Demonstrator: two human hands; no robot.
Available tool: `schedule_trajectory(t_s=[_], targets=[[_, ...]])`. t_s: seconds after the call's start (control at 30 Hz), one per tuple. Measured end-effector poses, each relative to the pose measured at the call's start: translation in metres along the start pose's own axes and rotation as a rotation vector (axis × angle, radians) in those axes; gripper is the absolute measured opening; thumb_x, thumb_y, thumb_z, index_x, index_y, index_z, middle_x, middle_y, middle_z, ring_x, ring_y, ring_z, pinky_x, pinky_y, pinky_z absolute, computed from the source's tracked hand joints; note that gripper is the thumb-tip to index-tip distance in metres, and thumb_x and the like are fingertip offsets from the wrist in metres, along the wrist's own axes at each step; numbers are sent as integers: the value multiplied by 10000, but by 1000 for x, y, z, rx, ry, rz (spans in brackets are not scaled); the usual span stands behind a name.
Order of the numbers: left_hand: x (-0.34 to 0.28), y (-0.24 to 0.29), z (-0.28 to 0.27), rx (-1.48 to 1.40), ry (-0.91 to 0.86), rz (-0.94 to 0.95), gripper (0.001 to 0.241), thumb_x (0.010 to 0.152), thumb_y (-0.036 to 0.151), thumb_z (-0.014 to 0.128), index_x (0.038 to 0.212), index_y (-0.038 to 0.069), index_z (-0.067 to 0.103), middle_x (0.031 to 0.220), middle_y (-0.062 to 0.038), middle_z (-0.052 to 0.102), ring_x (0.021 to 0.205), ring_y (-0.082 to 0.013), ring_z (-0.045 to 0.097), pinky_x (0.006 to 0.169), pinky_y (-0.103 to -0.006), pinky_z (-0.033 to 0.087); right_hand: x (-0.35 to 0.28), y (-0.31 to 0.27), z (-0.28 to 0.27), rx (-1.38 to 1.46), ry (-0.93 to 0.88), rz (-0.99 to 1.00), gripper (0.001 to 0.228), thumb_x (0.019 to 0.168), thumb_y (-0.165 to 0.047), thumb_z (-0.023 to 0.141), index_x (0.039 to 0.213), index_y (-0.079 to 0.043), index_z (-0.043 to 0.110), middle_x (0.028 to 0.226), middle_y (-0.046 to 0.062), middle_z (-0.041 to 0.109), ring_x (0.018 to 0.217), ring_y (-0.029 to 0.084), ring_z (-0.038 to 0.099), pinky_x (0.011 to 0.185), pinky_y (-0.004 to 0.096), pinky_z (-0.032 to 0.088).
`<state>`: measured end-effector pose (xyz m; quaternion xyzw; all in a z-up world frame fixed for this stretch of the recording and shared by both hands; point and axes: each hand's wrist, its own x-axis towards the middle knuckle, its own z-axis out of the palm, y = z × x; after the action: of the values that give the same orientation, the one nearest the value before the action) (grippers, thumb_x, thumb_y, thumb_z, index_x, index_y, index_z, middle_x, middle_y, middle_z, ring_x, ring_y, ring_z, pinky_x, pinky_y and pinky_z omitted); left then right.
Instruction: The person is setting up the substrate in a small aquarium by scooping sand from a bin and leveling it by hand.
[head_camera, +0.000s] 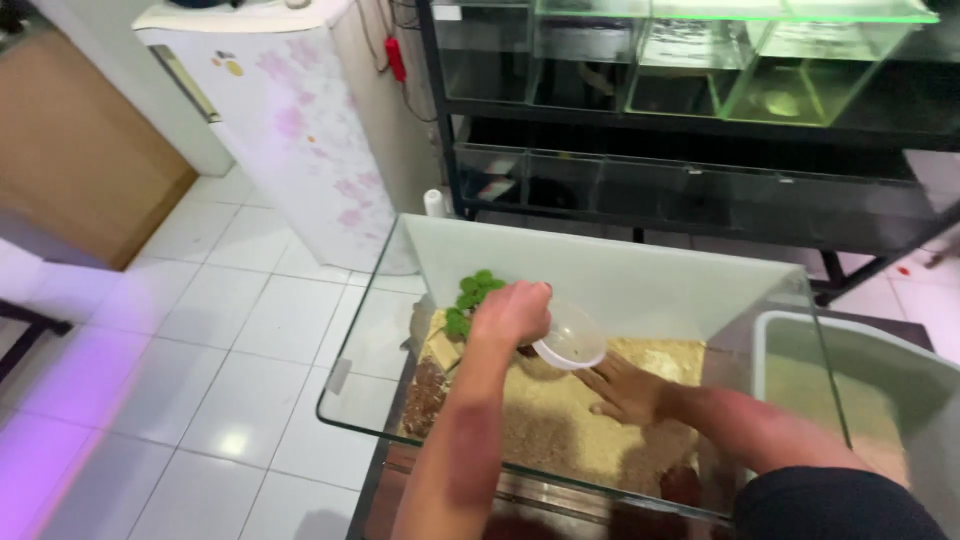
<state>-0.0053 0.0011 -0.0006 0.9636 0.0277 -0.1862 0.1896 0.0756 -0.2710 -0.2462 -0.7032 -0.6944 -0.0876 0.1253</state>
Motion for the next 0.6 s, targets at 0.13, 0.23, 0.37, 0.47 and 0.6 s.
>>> schedule_trajectory(t_s=[0.13,0.23,0.37,0.47,0.6], targets=[[-14,14,-13,64,-6,-49,246,1075,-39,431,1123,12,668,956,-123,678,793,-273,667,690,-433,586,-21,-20,22,159,-571,13,858,1092,-566,381,1783,-125,126,1776,392,61,1639,588,35,1273,758,8],[-12,11,-9,47,-19,-48,209,1103,-32,455,1087,23,656,864,-76,625,711,-214,609,635,-372,558,-10,-54,-1,250,-537,-290,710,1074,-359,644,1680,-78,405,1746,373,241,1631,568,132,1243,789,86],[-11,12,-6,48,18,-28,192,1092,-13,495,1133,12,681,923,-121,698,789,-279,702,706,-453,613,10,-73,-5,416,-371,-574,660,946,-106,643,1591,29,611,1764,385,311,1616,568,340,1261,786,190],[-9,11,-5,48,26,-11,201,1083,-32,468,1063,15,662,875,-99,641,749,-260,642,694,-449,575,49,-72,-12,173,-842,-609,738,1055,-377,562,1702,-70,383,1753,399,250,1629,577,208,1263,807,128],[-6,9,-1,25,14,-7,204,1099,-60,482,1091,16,671,855,-64,613,698,-202,598,660,-368,581,52,-53,14,429,-269,-162,622,1107,-315,602,1686,-143,456,1770,153,337,1657,376,214,1327,629,75]])
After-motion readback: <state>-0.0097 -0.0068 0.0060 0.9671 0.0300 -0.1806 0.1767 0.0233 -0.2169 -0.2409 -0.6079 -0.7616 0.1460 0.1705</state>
